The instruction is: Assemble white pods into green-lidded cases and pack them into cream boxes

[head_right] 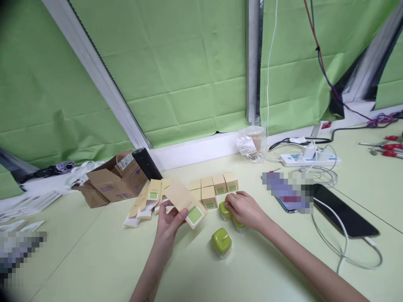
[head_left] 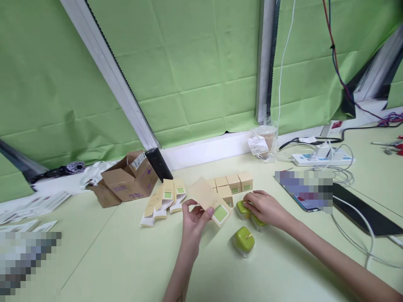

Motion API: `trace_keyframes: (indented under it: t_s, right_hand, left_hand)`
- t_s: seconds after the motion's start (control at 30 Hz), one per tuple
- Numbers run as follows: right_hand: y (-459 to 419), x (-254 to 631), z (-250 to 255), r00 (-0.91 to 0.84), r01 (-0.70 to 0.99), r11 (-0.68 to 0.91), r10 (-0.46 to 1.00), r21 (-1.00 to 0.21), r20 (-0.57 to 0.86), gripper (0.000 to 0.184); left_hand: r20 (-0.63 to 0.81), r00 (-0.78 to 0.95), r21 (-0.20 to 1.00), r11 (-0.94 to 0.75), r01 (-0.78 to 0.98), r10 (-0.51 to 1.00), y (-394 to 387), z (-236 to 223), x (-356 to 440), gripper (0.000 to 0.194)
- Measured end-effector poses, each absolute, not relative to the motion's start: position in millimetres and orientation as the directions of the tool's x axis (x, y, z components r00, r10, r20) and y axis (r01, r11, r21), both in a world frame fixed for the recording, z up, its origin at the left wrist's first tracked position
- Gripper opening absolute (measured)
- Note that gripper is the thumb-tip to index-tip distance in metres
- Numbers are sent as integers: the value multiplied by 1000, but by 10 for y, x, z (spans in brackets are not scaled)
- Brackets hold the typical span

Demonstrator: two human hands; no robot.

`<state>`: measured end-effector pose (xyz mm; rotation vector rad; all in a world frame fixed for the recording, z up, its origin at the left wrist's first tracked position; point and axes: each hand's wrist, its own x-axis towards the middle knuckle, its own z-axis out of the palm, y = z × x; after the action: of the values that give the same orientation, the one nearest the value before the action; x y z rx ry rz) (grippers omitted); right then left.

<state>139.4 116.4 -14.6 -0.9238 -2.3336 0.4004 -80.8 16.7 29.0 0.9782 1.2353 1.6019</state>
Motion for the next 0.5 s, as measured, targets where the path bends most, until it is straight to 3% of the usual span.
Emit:
trace_keyframes:
  t_s: [0.1,0.2,0.33,0.4,0.5]
  right_hand:
    - [1123,1379,-113,-598,519,723,688,-456,411,14]
    - [990,1327,-20,-575,485,705,703,-518,418,26]
    - [777,1167,44,-520,118,447,789,-887,328,40]
    - [714,1096,42,-490,-47,308,822,-950,290,41]
    - [677,1050,42,-447,-146,215,856,-966,258,44]
  left_hand:
    - [-70,-282,882,-72,-465,957,186,284,-763,38]
    - [-103,-260,810,-71,-583,960,203,220,-671,39]
    - [-5,-287,836,-153,-526,958,178,116,-484,54]
    - [28,-306,869,-175,-464,952,149,77,-407,60]
    - [75,-331,915,-197,-353,941,108,58,-348,70]
